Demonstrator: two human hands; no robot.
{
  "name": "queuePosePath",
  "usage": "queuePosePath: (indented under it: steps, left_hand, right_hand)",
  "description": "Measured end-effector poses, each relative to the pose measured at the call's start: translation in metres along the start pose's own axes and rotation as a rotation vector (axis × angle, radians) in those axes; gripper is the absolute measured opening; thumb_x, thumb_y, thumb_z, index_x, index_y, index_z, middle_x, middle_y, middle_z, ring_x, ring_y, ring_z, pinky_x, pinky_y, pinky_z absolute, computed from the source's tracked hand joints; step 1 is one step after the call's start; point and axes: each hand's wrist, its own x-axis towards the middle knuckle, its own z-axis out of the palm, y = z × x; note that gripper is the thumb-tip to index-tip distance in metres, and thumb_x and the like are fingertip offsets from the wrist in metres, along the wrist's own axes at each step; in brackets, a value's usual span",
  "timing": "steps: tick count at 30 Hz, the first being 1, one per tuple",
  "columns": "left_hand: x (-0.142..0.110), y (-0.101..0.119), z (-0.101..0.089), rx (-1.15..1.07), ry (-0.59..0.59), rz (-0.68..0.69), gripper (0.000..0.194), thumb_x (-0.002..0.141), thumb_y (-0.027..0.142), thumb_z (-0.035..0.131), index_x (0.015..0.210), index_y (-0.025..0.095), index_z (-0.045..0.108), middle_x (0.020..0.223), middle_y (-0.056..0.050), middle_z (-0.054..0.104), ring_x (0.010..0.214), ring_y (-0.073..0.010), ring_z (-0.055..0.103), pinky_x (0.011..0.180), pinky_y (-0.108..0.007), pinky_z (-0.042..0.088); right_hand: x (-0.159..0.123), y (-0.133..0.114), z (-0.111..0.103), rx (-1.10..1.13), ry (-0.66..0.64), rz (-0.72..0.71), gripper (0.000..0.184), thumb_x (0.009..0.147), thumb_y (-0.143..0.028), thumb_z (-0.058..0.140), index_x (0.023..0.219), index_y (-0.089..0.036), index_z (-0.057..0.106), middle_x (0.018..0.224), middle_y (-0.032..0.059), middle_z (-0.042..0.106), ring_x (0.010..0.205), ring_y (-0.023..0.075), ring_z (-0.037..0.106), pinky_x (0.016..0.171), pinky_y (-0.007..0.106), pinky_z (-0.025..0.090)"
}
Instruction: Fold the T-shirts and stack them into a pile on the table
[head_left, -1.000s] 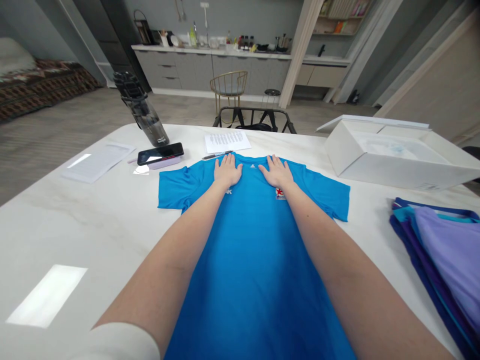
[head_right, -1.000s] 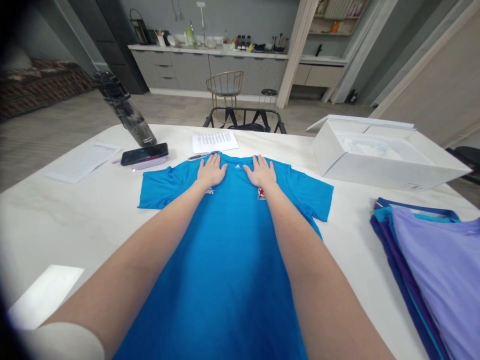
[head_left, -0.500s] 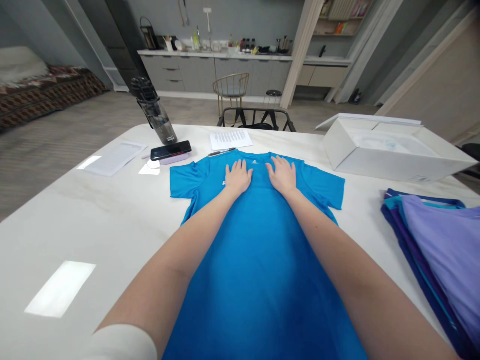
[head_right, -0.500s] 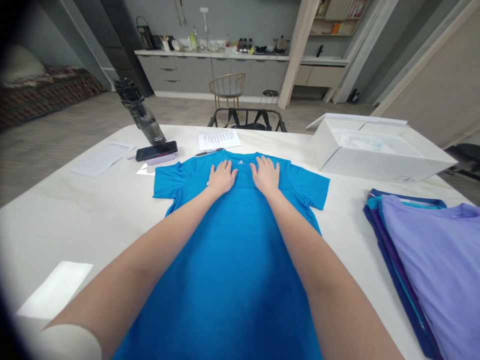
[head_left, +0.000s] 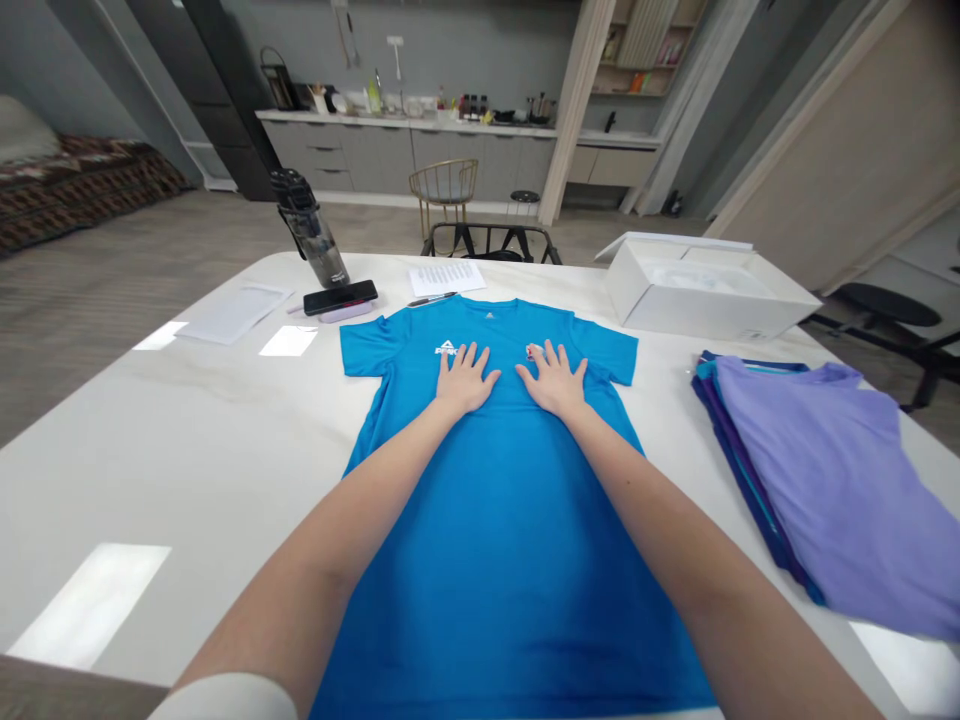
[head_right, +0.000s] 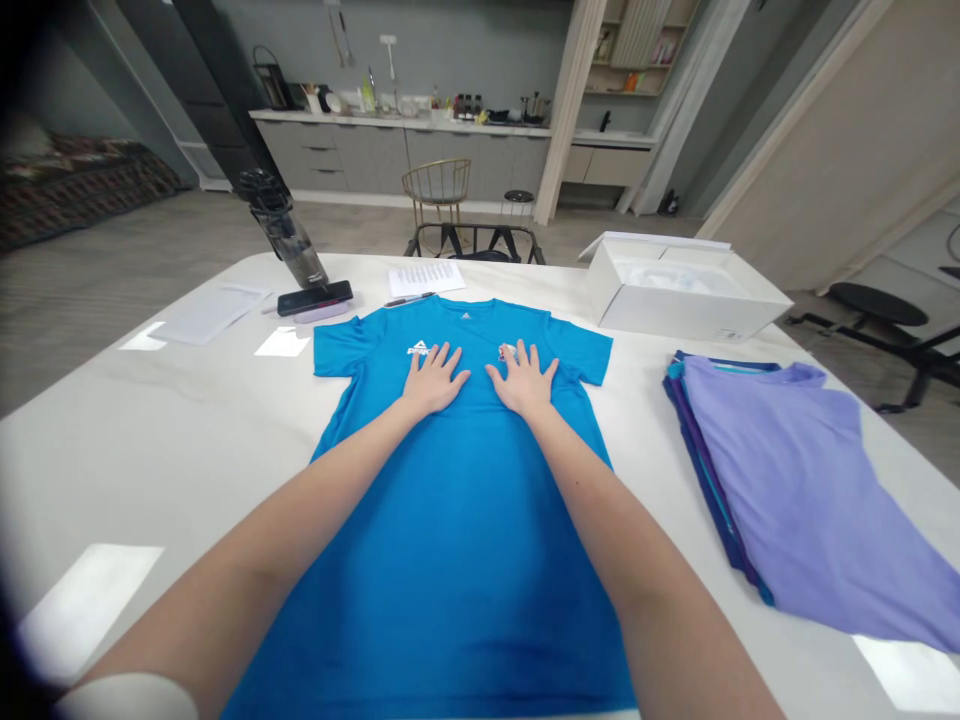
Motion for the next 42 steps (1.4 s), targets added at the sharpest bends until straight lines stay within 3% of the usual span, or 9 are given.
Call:
queuePosePath:
  steps: [4,10,16,21,24,29,33,37,42]
  left_hand:
    - [-0.024,0.005,-0.001,0.005,-0.015,0.008,0.075,0.102,0.067,0.016,0.165,0.029,0.028,0.173,-0.004,0.019,0.16,-0.0279,0.015,0.129,-0.06,0.007]
    - [-0.067,0.004,-0.003,0.018,0.009,0.023,0.073,0.103,0.066,0.017,0.164,0.03,0.031,0.172,-0.005,0.023,0.16,-0.0276,0.017,0.129,-0.059,0.009]
    - [-0.107,-0.006,-0.007,0.014,0.033,0.086,0.071,0.104,0.065,0.019,0.163,0.03,0.033,0.171,-0.005,0.026,0.159,-0.028,0.02,0.129,-0.058,0.011]
    - [-0.131,-0.004,-0.012,0.021,0.054,0.121,0.067,0.105,0.06,0.02,0.16,0.026,0.04,0.169,-0.006,0.033,0.158,-0.0257,0.025,0.129,-0.054,0.014]
    - [-0.147,0.0,-0.018,0.033,0.119,0.173,0.063,0.107,0.053,0.019,0.159,0.025,0.043,0.168,-0.005,0.035,0.157,-0.022,0.029,0.131,-0.048,0.013]
    - [-0.177,0.004,-0.023,0.052,0.135,0.269,0.061,0.108,0.052,0.021,0.162,0.029,0.037,0.171,-0.003,0.027,0.159,-0.0216,0.023,0.131,-0.049,0.012]
    - [-0.197,0.002,-0.021,0.064,0.075,0.265,0.061,0.106,0.058,0.025,0.163,0.035,0.032,0.173,-0.001,0.02,0.161,-0.0247,0.015,0.13,-0.056,0.011]
    - [-0.211,0.0,-0.017,0.064,-0.026,0.277,0.065,0.105,0.064,0.022,0.163,0.037,0.03,0.172,0.0,0.021,0.16,-0.0266,0.016,0.129,-0.059,0.01]
    - [-0.227,0.0,-0.017,0.073,-0.032,0.289,0.067,0.104,0.065,0.022,0.164,0.035,0.029,0.172,-0.001,0.024,0.16,-0.0273,0.018,0.129,-0.059,0.011]
  right_hand:
    - [-0.03,-0.014,-0.001,-0.024,-0.033,-0.082,0.072,0.103,-0.069,0.015,0.165,-0.034,0.029,0.174,0.0032,0.018,0.159,0.0332,0.014,0.12,0.075,0.01]
    - [-0.076,-0.016,-0.002,-0.087,0.133,-0.121,0.066,0.106,-0.061,0.018,0.165,-0.034,0.03,0.174,0.002,0.013,0.159,0.032,0.01,0.121,0.074,0.008]
    - [-0.112,0.012,-0.007,0.001,-0.013,-0.064,0.07,0.104,-0.068,0.019,0.163,-0.035,0.033,0.173,0.0038,0.018,0.158,0.0332,0.016,0.12,0.075,0.012]
    - [-0.147,0.012,-0.012,-0.062,0.154,-0.1,0.065,0.106,-0.061,0.02,0.163,-0.031,0.035,0.173,0.0055,0.021,0.158,0.0319,0.016,0.121,0.072,0.009]
    - [-0.165,0.008,-0.015,-0.07,0.176,-0.137,0.062,0.107,-0.057,0.022,0.163,-0.031,0.035,0.173,0.0047,0.022,0.158,0.0312,0.016,0.122,0.071,0.011]
    - [-0.186,0.01,-0.015,-0.043,0.134,-0.147,0.064,0.107,-0.062,0.021,0.163,-0.034,0.035,0.173,0.0035,0.02,0.159,0.0312,0.016,0.121,0.073,0.009]
    - [-0.201,0.016,-0.011,-0.005,-0.008,-0.11,0.068,0.104,-0.068,0.02,0.164,-0.036,0.032,0.173,0.0032,0.02,0.158,0.0332,0.017,0.12,0.074,0.01]
    - [-0.207,0.021,-0.009,-0.017,-0.067,-0.119,0.07,0.103,-0.07,0.021,0.165,-0.037,0.027,0.173,0.0032,0.021,0.159,0.032,0.016,0.121,0.072,0.01]
    - [-0.214,0.02,-0.011,-0.037,-0.067,-0.126,0.072,0.103,-0.072,0.02,0.166,-0.037,0.023,0.173,0.0035,0.018,0.159,0.0321,0.015,0.122,0.071,0.01]
